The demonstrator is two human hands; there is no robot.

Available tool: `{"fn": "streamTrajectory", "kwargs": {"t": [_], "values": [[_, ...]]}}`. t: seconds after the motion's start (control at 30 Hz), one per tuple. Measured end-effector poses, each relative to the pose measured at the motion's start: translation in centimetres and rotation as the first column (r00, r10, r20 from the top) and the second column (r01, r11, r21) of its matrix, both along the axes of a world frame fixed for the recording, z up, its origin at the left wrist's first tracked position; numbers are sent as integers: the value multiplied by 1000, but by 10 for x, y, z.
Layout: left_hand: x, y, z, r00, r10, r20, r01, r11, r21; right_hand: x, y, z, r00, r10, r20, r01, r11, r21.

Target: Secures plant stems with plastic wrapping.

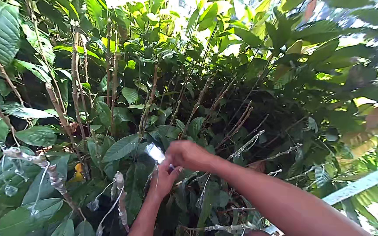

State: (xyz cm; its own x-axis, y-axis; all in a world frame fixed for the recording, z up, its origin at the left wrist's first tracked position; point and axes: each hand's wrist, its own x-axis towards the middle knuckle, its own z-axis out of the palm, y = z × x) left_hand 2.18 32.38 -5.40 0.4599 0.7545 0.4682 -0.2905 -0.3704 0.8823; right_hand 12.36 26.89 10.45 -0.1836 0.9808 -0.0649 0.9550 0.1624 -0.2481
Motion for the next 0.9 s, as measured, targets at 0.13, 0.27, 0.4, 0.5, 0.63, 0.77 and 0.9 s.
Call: {"fn": "streamTrajectory", "kwargs": {"t": [0.13,0.27,0.4,0.5,0.63,0.77,0.9], "values": [[-3,7,-1,985,-56,164,75,991,-111,42,14,-18,788,-446,-425,328,887,-325],[-3,6,-2,965,39,259,-2,990,-143,30,-3,-25,812,-361,-459,204,912,-356],[0,0,4,981,-19,194,65,970,-235,20,6,-27,873,-445,-201,441,895,-68],[-3,4,4,975,-17,223,90,942,-324,20,-4,-37,979,-133,154,100,974,205],[-9,5,9,968,-92,234,166,932,-322,36,-12,-42,945,55,324,-168,927,334],[-13,12,10,969,22,247,54,953,-299,35,-28,-24,966,-101,237,91,995,51],[-8,8,19,982,-33,187,76,970,-230,-9,-55,-25,947,236,-219,-250,967,-39]]}}
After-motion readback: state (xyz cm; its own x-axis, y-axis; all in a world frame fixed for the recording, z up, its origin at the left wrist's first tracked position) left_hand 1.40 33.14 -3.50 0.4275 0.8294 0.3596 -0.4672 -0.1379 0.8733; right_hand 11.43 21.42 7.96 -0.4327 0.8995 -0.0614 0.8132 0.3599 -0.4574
